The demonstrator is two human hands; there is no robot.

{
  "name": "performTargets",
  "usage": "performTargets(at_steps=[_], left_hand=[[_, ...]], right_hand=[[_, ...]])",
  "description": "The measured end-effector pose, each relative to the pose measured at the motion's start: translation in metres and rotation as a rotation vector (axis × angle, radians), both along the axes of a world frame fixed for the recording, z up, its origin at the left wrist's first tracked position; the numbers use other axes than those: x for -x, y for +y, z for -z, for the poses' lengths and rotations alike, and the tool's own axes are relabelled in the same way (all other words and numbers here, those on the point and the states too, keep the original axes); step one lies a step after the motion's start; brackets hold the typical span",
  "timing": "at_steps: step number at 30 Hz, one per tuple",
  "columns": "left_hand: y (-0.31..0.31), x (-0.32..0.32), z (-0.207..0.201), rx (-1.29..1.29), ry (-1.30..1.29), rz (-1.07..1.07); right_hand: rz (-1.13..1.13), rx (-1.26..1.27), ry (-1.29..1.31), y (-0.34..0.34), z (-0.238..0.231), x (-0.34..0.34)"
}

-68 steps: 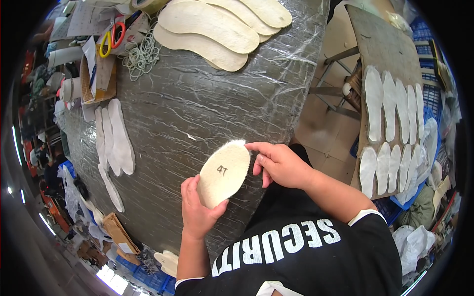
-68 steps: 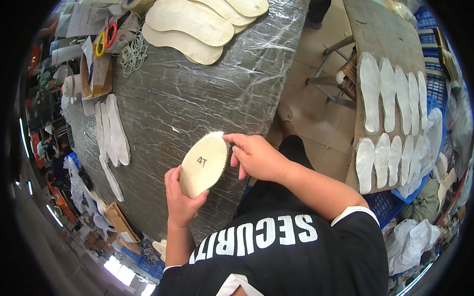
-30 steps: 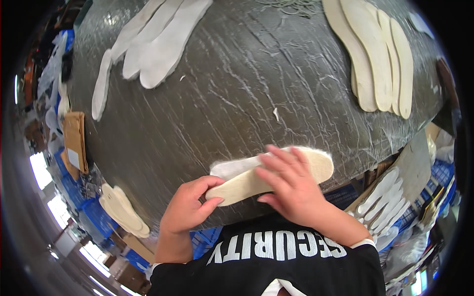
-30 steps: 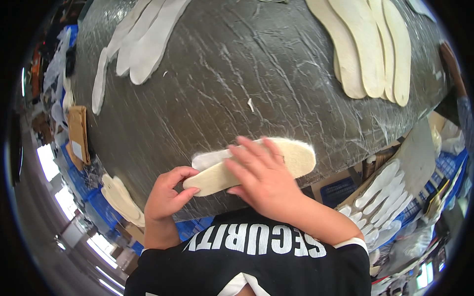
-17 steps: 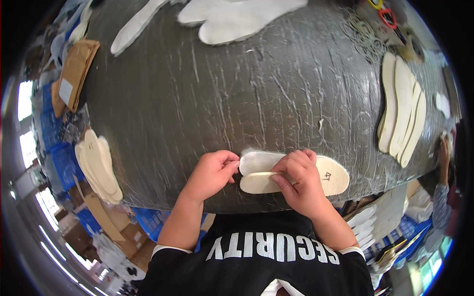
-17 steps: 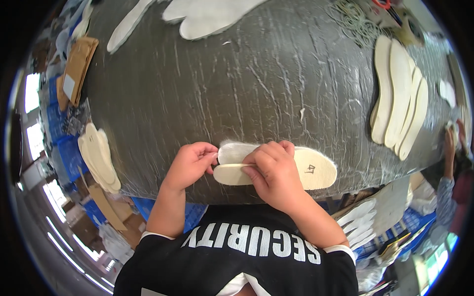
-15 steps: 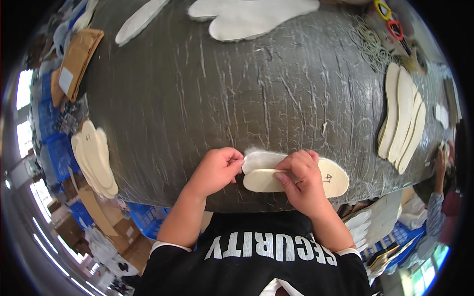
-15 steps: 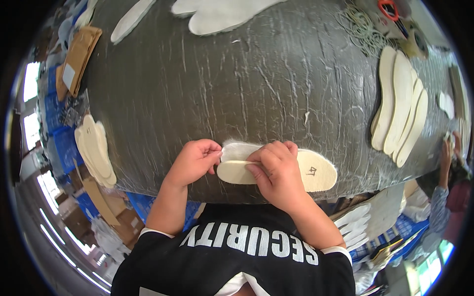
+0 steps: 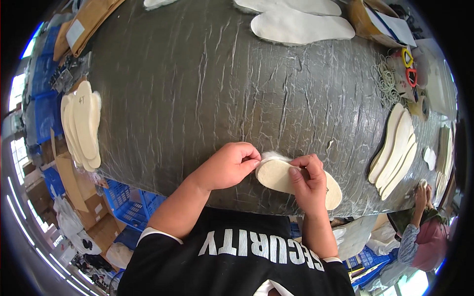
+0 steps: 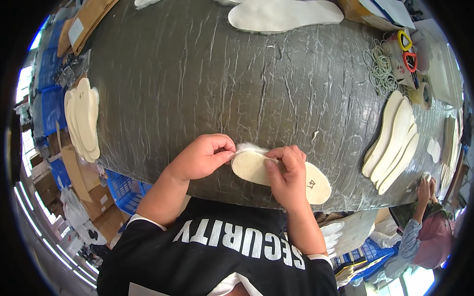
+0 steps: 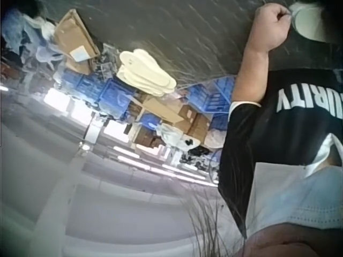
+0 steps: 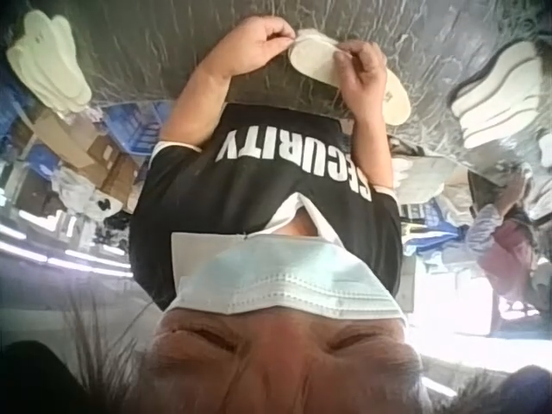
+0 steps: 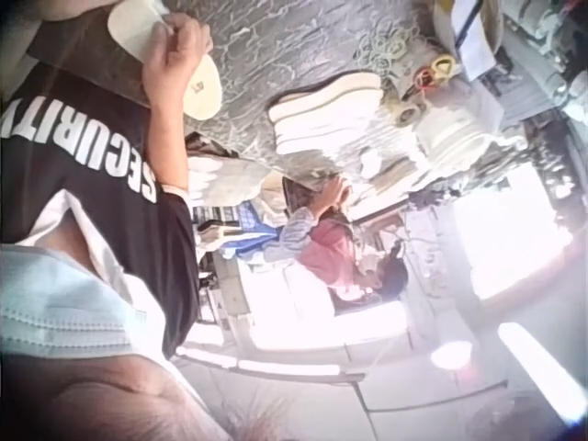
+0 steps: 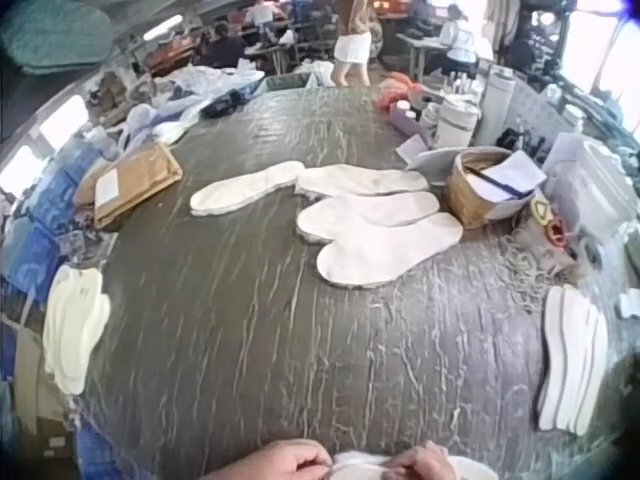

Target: Preparing, checking, and trimming shoe insoles at a manufacturing workstation.

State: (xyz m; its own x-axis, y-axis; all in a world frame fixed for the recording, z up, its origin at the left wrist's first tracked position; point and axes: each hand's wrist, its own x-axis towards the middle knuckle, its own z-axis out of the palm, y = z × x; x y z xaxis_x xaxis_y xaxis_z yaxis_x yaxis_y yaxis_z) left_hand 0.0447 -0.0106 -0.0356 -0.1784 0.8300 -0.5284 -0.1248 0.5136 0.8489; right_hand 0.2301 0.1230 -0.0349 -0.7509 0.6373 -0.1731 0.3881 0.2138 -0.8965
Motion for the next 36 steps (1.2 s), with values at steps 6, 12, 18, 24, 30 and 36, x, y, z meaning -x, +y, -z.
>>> performTargets(at_steps=[6, 12, 18, 24, 30, 36], left_hand=[[0.006, -0.001, -0.006, 0.034, -0.101, -0.005], [0.005, -0.003, -0.006, 0.011, -0.145, -0.021], [0.007, -0.005, -0.015, 0.012, -0.191, -0.04], [-0.001, -0.01, -0.012, -0.002, -0.064, -0.07], [-0.002, -0.015, -0.006, -0.069, 0.282, -0.028], [-0.008, -0.014, -0.006, -0.037, 0.476, -0.083]], right_hand=[[0.033, 0.017, -0.016, 0.0, 0.002, -0.003], [0.034, -0.022, 0.004, 0.0, 0.002, -0.002], [0.032, -0.147, 0.047, -0.003, 0.006, 0.001], [0.007, -0.306, 0.054, -0.006, 0.013, 0.003], [0.069, -0.489, -0.032, -0.011, 0.011, 0.004], [0.021, -0.583, -0.24, 0.004, 0.005, -0.015]])
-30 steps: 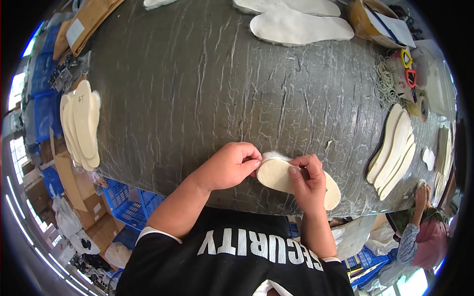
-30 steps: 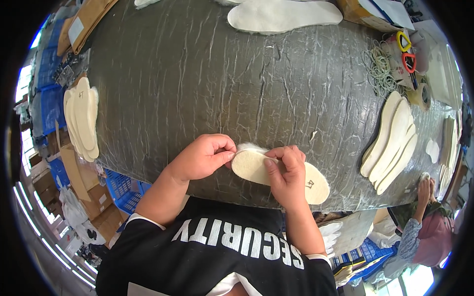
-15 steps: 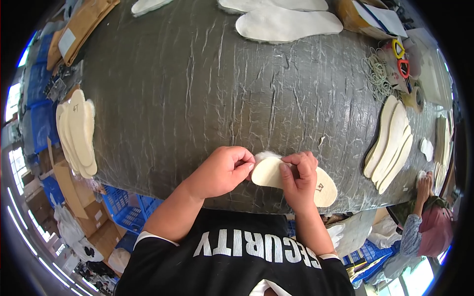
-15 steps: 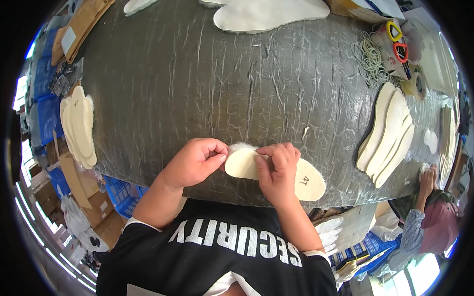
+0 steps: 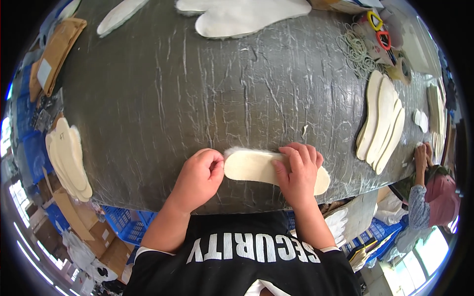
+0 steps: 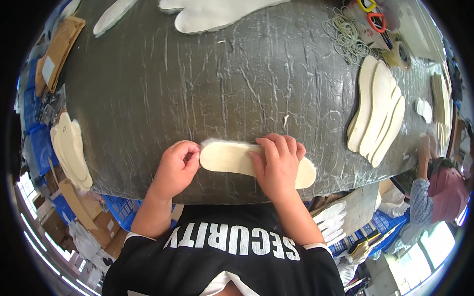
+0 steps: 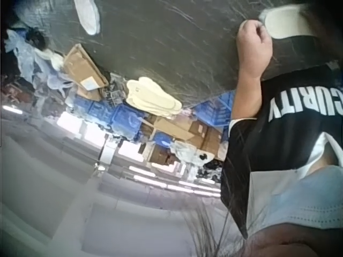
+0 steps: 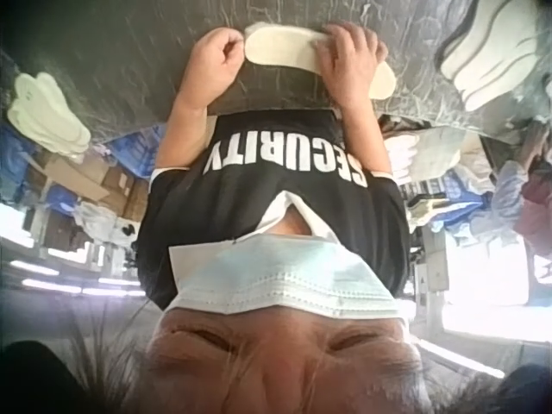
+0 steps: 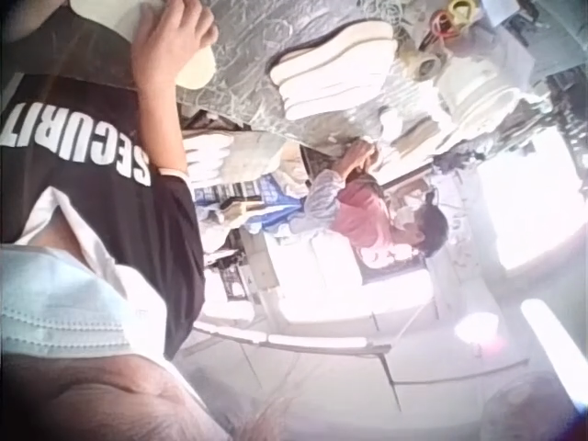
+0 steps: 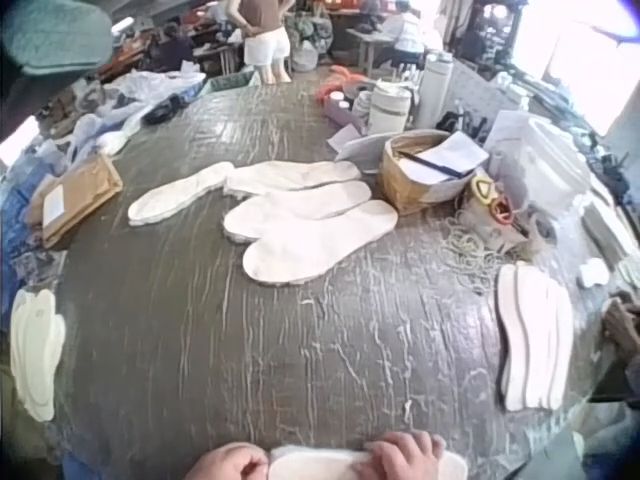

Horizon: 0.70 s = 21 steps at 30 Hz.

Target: Preparing, checking, and trimming shoe insoles at a manufacturing workstation.

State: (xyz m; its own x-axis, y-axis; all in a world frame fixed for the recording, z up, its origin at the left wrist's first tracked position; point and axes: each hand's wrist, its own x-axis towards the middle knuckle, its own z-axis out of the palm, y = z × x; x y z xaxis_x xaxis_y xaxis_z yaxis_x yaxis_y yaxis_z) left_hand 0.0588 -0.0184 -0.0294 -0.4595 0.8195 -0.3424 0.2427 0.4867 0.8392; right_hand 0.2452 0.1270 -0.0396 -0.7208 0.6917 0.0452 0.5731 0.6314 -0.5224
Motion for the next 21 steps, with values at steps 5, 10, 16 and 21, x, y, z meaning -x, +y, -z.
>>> performTargets(at_steps=[5, 10, 16, 21], left_hand=[[0.001, 0.0, 0.003, 0.029, -0.031, 0.006], [0.004, -0.001, 0.003, 0.095, 0.289, 0.036], [0.027, -0.032, -0.006, -0.194, 0.598, 0.572], [0.024, -0.027, 0.013, -0.183, 0.587, 0.573]], right_hand=[[0.003, 0.026, -0.042, 0.002, 0.004, -0.002], [0.062, -0.007, -0.036, 0.002, 0.009, 0.005], [0.049, 0.045, -0.086, 0.009, 0.006, 0.005], [0.043, 0.084, -0.062, 0.029, -0.007, -0.018]])
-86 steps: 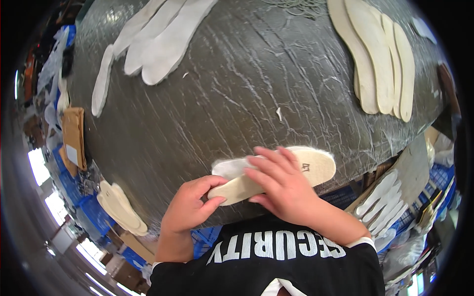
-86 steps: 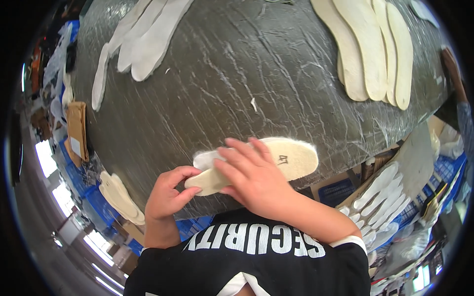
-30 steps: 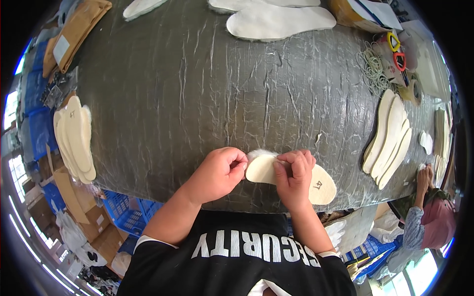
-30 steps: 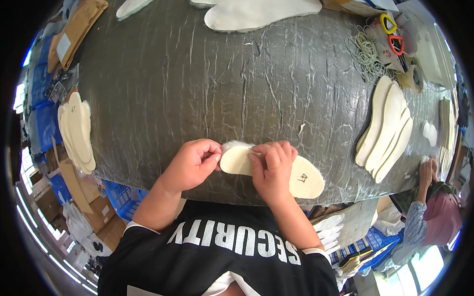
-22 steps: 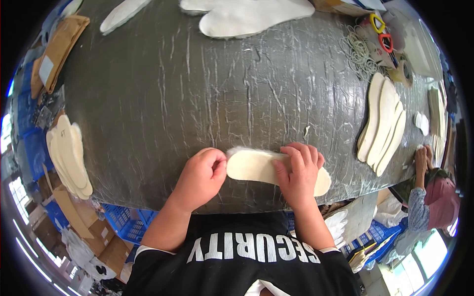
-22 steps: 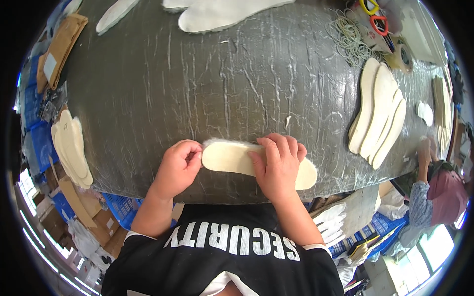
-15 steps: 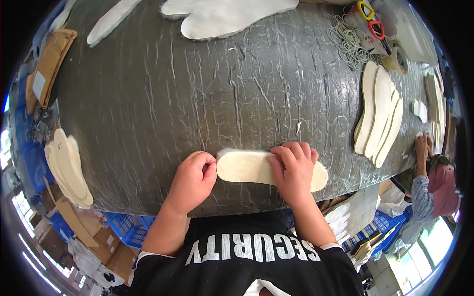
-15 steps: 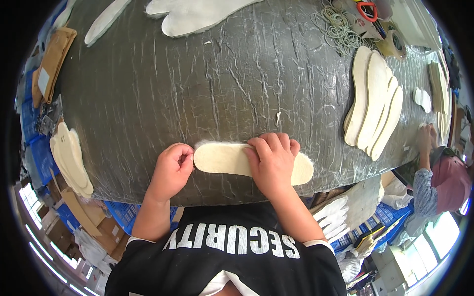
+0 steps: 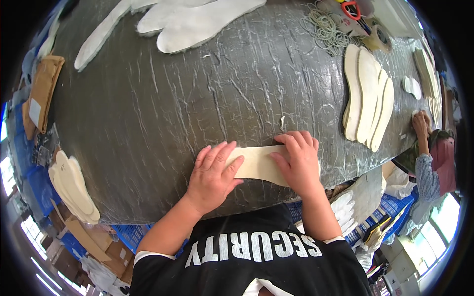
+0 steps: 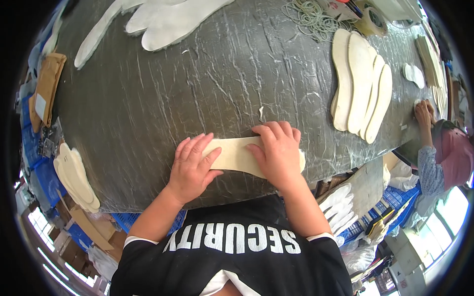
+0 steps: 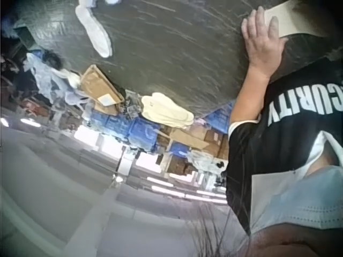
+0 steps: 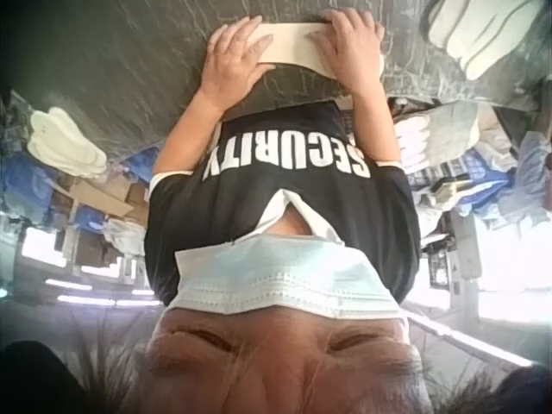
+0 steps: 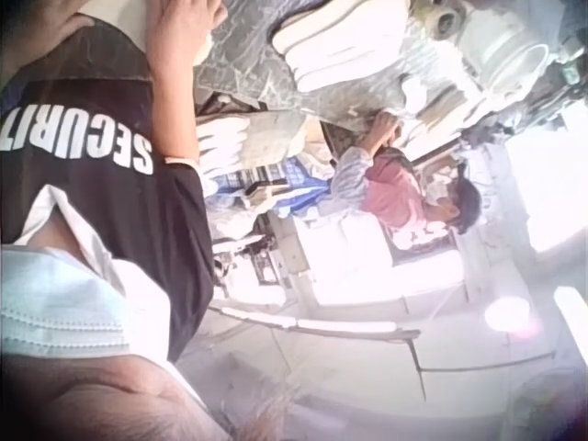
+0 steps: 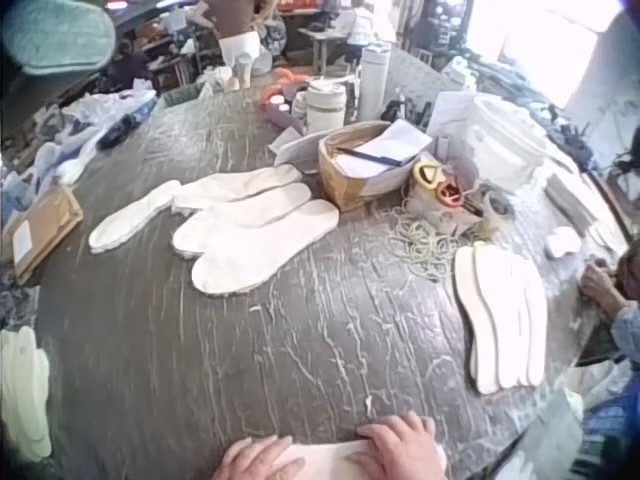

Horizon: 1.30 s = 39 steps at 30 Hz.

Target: Preparing, checking, and trimming shoe insoles at a manufacturing workstation.

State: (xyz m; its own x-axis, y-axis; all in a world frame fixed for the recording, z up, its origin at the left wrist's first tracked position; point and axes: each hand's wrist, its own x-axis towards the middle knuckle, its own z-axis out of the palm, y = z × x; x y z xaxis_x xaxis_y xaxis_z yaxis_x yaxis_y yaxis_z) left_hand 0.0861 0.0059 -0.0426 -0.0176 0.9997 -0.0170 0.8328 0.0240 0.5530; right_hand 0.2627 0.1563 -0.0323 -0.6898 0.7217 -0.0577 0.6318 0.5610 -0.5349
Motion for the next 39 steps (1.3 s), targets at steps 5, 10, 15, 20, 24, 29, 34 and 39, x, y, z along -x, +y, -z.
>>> performTargets(at_steps=[5, 10, 15, 20, 24, 29, 34, 39], left_hand=[[0.005, -0.001, -0.001, -0.01, 0.001, 0.019], [0.007, -0.001, 0.001, -0.076, -0.044, 0.0], [0.007, 0.001, -0.002, -0.023, -0.084, 0.011], [0.015, 0.013, -0.027, 0.102, -0.216, -0.015], [0.018, 0.045, -0.033, 0.699, -0.762, -0.086], [0.026, 0.049, -0.043, 0.618, -0.696, 0.066], [0.029, 0.029, -0.034, 0.261, -0.405, 0.033], [0.027, 0.019, -0.023, 0.09, -0.335, 0.083]], right_hand=[[-0.039, 0.139, 0.004, 0.008, -0.003, -0.019], [0.046, 0.142, 0.064, 0.005, 0.002, -0.018], [0.039, 0.183, -0.041, 0.003, 0.004, -0.016], [-0.139, 0.037, 0.135, 0.011, -0.027, -0.017], [-0.452, 0.23, -0.091, 0.014, -0.05, -0.035], [-0.495, 0.568, -0.281, 0.04, -0.057, -0.026], [-0.508, 0.618, -0.272, 0.041, -0.042, -0.027], [-0.351, 0.384, -0.035, 0.023, -0.034, -0.023]])
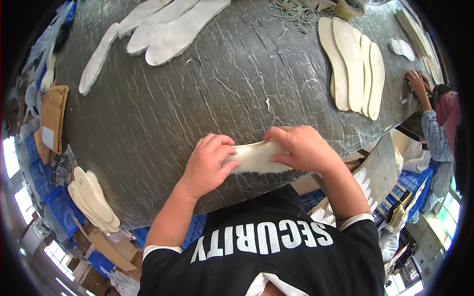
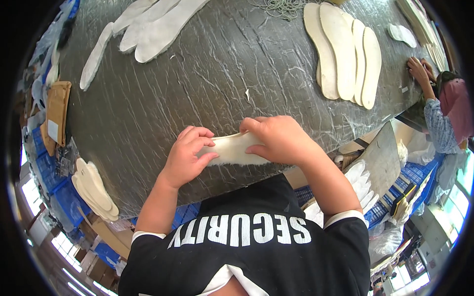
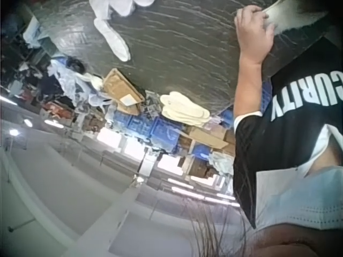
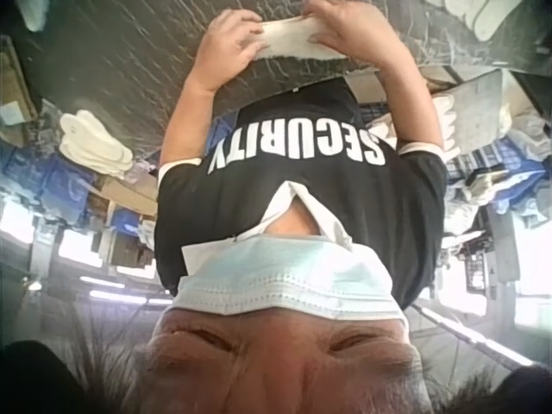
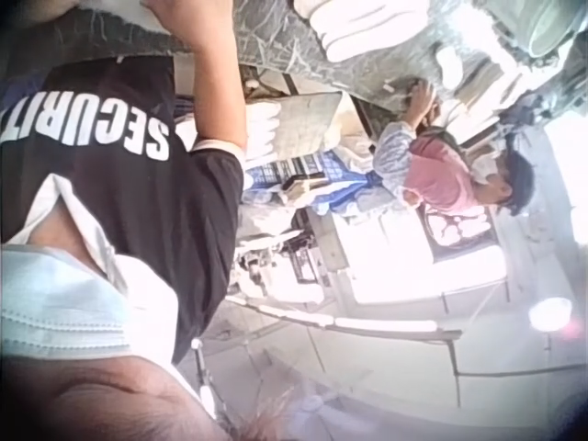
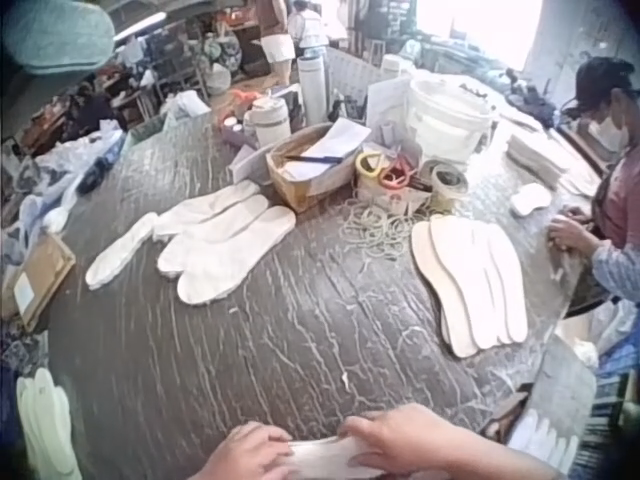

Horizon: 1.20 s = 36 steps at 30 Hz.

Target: Preparing, checking, and trimming shoe insoles at a manufacturing workstation.

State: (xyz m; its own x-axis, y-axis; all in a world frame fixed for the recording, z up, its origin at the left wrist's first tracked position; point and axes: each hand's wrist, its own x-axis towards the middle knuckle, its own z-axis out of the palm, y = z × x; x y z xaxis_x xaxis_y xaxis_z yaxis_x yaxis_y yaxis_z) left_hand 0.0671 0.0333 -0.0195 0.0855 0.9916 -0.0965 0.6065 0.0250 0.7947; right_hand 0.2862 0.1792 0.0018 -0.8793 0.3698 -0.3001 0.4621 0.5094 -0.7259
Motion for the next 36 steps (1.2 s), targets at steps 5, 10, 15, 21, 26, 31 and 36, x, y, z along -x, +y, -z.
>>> performTargets(at_steps=[5, 10, 15, 21, 26, 31, 36], left_hand=[[0.001, -0.01, 0.006, 0.013, 0.022, -0.141], [0.0, -0.012, 0.003, 0.057, 0.109, -0.139], [-0.001, -0.015, 0.002, 0.107, 0.152, -0.145], [-0.002, -0.014, 0.012, 0.002, 0.086, -0.115], [-0.003, -0.018, 0.017, -0.052, 0.028, -0.17], [-0.001, -0.023, 0.017, -0.08, 0.083, -0.244], [0.0, -0.029, 0.022, -0.086, 0.314, -0.258]], right_hand=[[0.072, -0.08, -0.001, -0.01, 0.013, 0.006], [0.064, -0.144, 0.02, -0.013, 0.014, 0.009], [0.018, -0.179, 0.019, -0.019, 0.02, 0.009], [0.094, -0.181, 0.182, -0.024, 0.03, 0.006], [0.143, -0.209, 0.207, -0.024, 0.033, 0.005], [0.179, -0.233, 0.176, -0.024, 0.037, 0.007], [0.241, -0.704, 0.146, -0.037, 0.049, 0.015]])
